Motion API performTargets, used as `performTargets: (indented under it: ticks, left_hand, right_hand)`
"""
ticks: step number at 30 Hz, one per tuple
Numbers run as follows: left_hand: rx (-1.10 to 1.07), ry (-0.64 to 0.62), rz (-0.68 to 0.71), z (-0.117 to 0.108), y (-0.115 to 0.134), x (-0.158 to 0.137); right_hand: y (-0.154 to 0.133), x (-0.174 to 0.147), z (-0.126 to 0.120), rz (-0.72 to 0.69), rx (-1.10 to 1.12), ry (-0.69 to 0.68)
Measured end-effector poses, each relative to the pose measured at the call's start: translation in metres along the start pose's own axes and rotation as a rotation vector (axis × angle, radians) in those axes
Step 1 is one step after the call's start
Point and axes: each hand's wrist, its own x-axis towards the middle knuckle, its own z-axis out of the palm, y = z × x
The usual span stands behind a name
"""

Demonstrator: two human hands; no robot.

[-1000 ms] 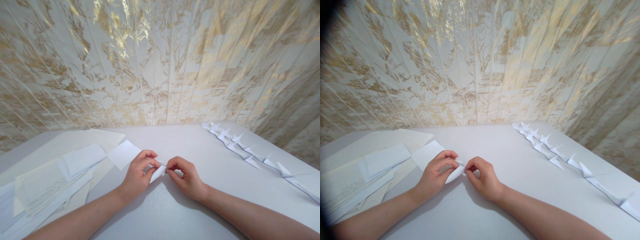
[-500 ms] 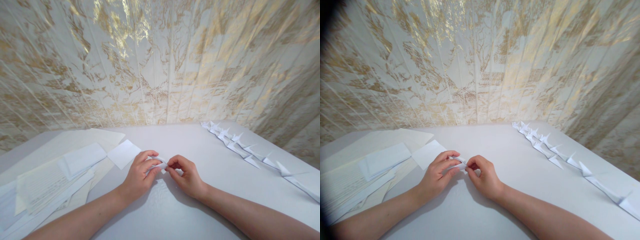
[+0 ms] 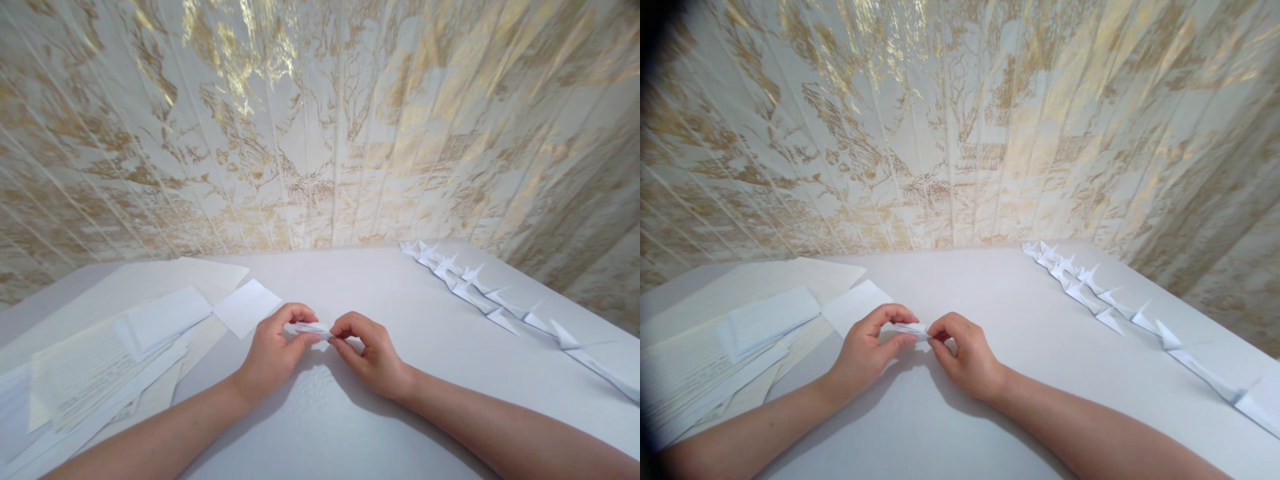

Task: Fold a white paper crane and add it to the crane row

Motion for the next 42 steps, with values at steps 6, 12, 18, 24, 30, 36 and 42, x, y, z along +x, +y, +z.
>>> performTargets:
  ticks: [6, 12, 18, 24, 30, 36, 42]
  left_hand:
    - [0.121, -0.041, 0.175, -0.0007, -0.0031, -0.0003]
    - [0.176, -0.071, 0.344, 0.0001, -0.0062, -0.0016]
    - [0.202, -0.025, 0.396, 0.0, -0.0063, -0.0003]
    - [0.255, 0.013, 0.567, -0.003, -0.005, 0.001]
    - [0.293, -0.001, 0.607, -0.0041, -0.0026, -0.0015]
    - [0.25, -0.046, 0.425, -0.0048, -0.0051, -0.0007]
    - [0.162, -0.041, 0.322, -0.0066, -0.0095, 0.0004]
  right_hand:
    - [-0.0027, 0.0004, -0.0022, -0.037, -0.039, -0.028]
    - [-0.0029, -0.0008, -0.0024, -0.126, -0.099, -0.021]
    - [-0.0043, 0.0017, -0.0051, -0.212, -0.108, 0.017]
    - [-0.0042, 0.0014, -0.0044, -0.216, -0.089, 0.025]
    - [-0.0034, -0.0009, -0.0018, -0.181, -0.071, 0.018]
    - [-0.0013, -0.0018, -0.0014, -0.151, -0.07, 0.063]
    - [-0.0014, -0.0017, -0.0051, -0.14, -0.09, 0.082]
